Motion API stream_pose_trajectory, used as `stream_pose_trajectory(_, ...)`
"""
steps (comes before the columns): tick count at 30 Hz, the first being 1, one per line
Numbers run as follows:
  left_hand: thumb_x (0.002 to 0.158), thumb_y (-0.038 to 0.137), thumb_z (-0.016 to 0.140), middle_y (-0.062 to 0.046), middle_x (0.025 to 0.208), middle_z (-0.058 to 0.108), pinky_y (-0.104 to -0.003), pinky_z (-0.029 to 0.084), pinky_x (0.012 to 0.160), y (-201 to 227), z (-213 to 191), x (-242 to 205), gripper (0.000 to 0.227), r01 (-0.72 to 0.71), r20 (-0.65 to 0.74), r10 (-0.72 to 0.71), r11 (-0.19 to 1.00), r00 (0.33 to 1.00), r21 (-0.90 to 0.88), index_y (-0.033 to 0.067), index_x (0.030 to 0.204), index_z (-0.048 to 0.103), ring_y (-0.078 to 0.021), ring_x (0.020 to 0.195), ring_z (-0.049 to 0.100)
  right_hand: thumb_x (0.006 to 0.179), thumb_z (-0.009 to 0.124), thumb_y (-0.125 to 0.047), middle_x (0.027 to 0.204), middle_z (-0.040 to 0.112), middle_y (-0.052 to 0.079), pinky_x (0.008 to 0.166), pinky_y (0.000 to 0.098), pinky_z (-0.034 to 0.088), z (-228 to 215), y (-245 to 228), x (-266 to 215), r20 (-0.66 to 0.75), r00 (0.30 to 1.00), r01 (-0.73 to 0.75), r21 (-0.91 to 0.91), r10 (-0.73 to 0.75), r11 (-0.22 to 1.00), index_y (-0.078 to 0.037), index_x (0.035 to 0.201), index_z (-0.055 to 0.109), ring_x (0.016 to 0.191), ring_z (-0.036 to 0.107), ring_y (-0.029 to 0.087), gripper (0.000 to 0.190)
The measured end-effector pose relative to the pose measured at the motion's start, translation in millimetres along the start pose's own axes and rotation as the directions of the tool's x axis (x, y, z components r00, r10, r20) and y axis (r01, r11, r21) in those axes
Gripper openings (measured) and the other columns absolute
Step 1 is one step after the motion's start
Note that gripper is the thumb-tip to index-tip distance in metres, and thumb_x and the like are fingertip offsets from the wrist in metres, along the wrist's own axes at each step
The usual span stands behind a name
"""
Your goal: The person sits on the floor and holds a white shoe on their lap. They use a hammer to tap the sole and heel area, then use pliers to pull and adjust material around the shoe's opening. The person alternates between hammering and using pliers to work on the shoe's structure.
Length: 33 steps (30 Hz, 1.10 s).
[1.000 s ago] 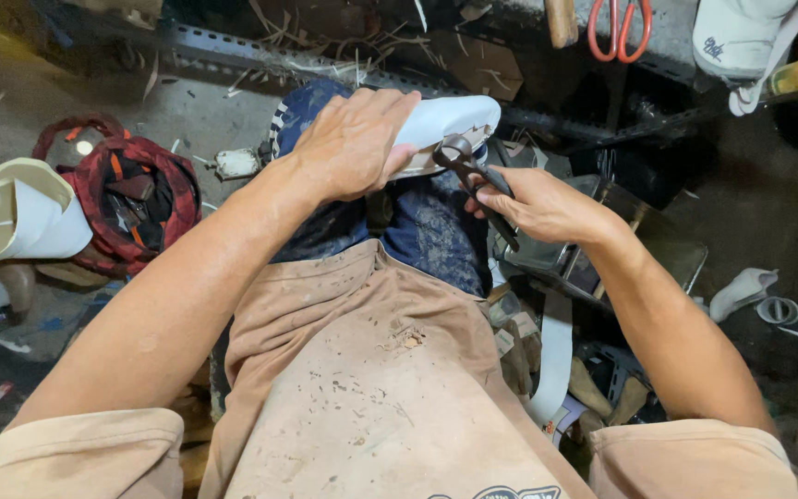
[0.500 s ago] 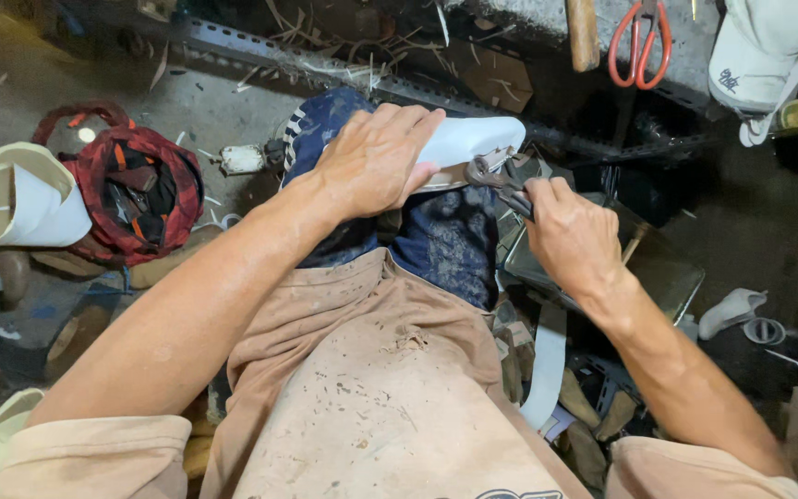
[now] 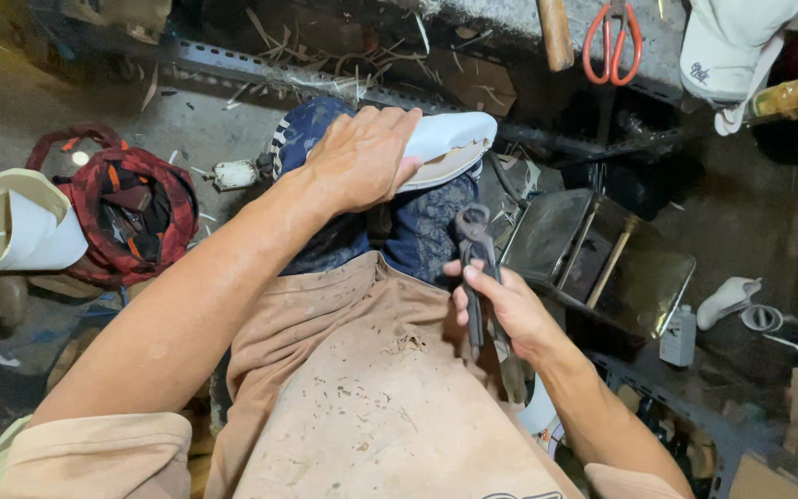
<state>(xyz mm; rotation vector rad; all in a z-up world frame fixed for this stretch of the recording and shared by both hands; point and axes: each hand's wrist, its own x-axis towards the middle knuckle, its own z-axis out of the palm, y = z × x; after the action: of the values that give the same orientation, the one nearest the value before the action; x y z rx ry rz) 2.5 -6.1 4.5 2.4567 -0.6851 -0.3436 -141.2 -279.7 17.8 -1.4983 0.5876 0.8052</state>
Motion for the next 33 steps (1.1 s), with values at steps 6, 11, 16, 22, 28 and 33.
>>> stream_pose_trajectory(6, 0.101, 0.035, 0.052, -0.018, 0.126, 0.059, -0.058, 0.052, 0.085, 3, 2, -4, 0.062, -0.041, -0.065, 0.046, 0.996, 0.997, 0.077, 0.0047, 0.153, 0.040, -0.0395, 0.114, 0.059, 0.103, 0.050, -0.044, 0.088, 0.074, 0.012, 0.074, 0.0498, 0.054, -12, -62, -1, 0.008, 0.934, 0.096, -0.968, -0.357, 0.230, -0.023, 0.110, 0.066, 0.085, 0.071, 0.039, 0.027)
stream_pose_trajectory(11, 0.098, 0.039, 0.059, -0.017, 0.123, 0.060, -0.058, 0.051, 0.081, 10, 17, -2, 0.064, -0.018, -0.162, 0.047, 0.984, 0.986, 0.176, 0.0056, 0.150, 0.043, -0.0400, 0.107, 0.059, 0.093, 0.056, -0.017, 0.119, 0.070, 0.012, 0.078, 0.0596, 0.055, -3, -88, 13, 0.155, 0.876, 0.127, -0.988, -0.457, -0.092, -0.018, 0.139, 0.052, 0.100, 0.069, 0.043, 0.046)
stream_pose_trajectory(16, 0.092, 0.044, 0.068, -0.013, 0.119, 0.063, -0.057, 0.048, 0.078, 21, 23, -6, 0.066, 0.017, -0.276, 0.068, 0.955, 0.959, 0.296, 0.0081, 0.145, 0.048, -0.0375, 0.101, 0.059, 0.089, 0.054, -0.012, 0.135, 0.066, 0.013, 0.076, 0.0629, 0.053, -3, -112, 8, 0.200, 0.886, 0.118, -0.970, -0.418, -0.213, -0.014, 0.146, 0.048, 0.110, 0.066, 0.044, 0.057)
stream_pose_trajectory(22, 0.090, 0.046, 0.071, -0.011, 0.121, 0.062, -0.047, 0.047, 0.074, 27, 19, -19, 0.069, 0.016, -0.340, 0.150, 0.898, 0.929, 0.439, 0.0091, 0.145, 0.050, -0.0307, 0.098, 0.058, 0.107, 0.045, -0.035, 0.090, 0.080, 0.004, 0.085, 0.0466, 0.049, 18, -161, -9, 0.037, 0.999, 0.037, -0.999, 0.001, 0.013, -0.011, 0.094, 0.063, 0.097, 0.072, 0.033, 0.033)
stream_pose_trajectory(28, 0.096, 0.051, 0.071, -0.007, 0.127, 0.062, -0.044, 0.051, 0.068, 6, 15, -25, 0.068, 0.022, -0.383, 0.161, 0.902, 0.910, 0.432, 0.0127, 0.149, 0.050, -0.0288, 0.103, 0.060, 0.114, 0.049, -0.029, 0.083, 0.065, 0.024, 0.062, 0.0577, 0.041, 22, -151, -14, 0.191, 0.954, 0.162, -0.977, -0.233, -0.137, -0.002, 0.095, 0.050, 0.075, 0.057, 0.054, 0.034)
stream_pose_trajectory(33, 0.096, 0.039, 0.075, -0.012, 0.129, 0.059, -0.051, 0.052, 0.069, 9, 3, -21, 0.066, -0.062, -0.351, 0.148, 0.968, 0.924, 0.245, 0.0118, 0.148, 0.045, -0.0361, 0.111, 0.057, 0.112, 0.056, -0.028, 0.101, 0.070, 0.019, 0.060, 0.0624, 0.046, 1, -129, 0, 0.282, 0.839, 0.212, -0.957, -0.465, -0.197, -0.004, 0.118, 0.061, 0.085, 0.064, 0.052, 0.025)
